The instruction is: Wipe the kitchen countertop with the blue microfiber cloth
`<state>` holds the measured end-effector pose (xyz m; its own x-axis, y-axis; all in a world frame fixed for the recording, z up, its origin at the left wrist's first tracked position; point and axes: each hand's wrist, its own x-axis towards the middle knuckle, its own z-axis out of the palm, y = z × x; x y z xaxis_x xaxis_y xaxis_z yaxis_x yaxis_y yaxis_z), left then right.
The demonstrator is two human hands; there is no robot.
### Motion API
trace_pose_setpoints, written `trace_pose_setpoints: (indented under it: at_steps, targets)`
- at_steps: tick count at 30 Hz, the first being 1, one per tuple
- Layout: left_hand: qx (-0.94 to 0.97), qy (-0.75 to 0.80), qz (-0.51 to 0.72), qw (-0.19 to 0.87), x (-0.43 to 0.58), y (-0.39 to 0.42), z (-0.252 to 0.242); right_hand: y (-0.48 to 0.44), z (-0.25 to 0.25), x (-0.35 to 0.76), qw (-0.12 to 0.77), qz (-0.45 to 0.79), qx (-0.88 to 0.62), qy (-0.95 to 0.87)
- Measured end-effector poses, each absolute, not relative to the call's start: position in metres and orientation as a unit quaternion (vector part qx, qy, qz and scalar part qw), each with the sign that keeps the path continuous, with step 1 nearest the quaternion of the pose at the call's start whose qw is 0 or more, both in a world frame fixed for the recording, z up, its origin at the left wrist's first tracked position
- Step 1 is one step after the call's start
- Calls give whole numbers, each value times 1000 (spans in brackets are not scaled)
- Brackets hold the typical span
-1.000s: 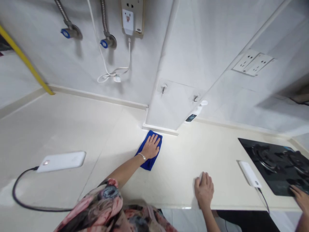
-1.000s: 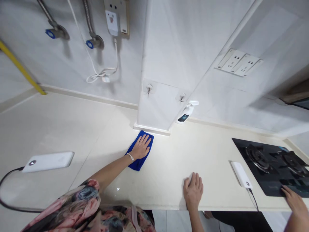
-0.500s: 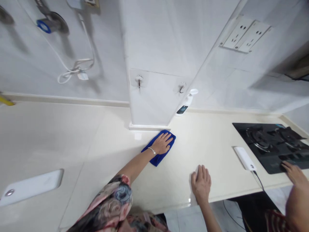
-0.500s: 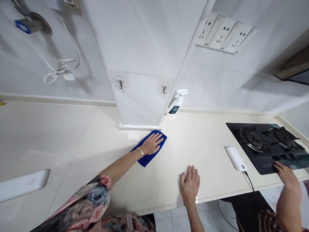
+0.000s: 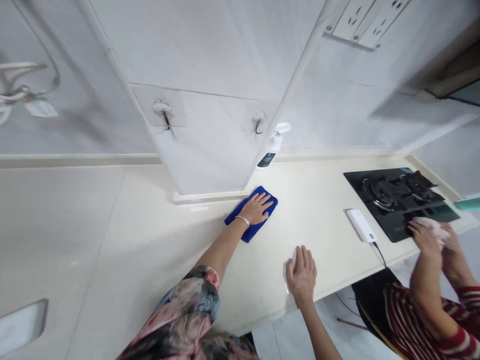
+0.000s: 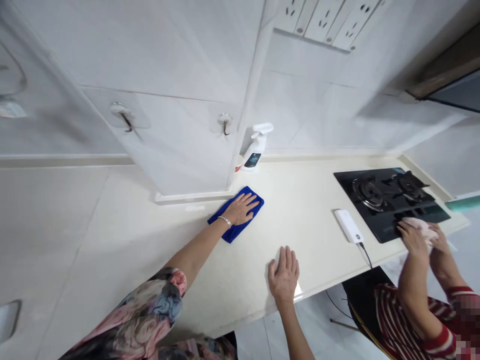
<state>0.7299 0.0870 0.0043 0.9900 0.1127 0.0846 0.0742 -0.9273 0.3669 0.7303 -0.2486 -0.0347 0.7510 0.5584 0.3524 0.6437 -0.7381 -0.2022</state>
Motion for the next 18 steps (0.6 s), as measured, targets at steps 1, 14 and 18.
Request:
trace_pose_setpoints:
  at_steps: [1, 14, 18]
  targets:
    - [980, 50, 60, 184, 731, 87, 5, -248, -35, 730, 159, -136, -922, -325]
    - [977, 85, 101, 170, 619, 49, 1, -249, -42, 737, 186, -155, -914, -326]
    - [972, 118, 100, 179, 562, 34, 3, -250, -44, 739, 190, -168, -908, -332]
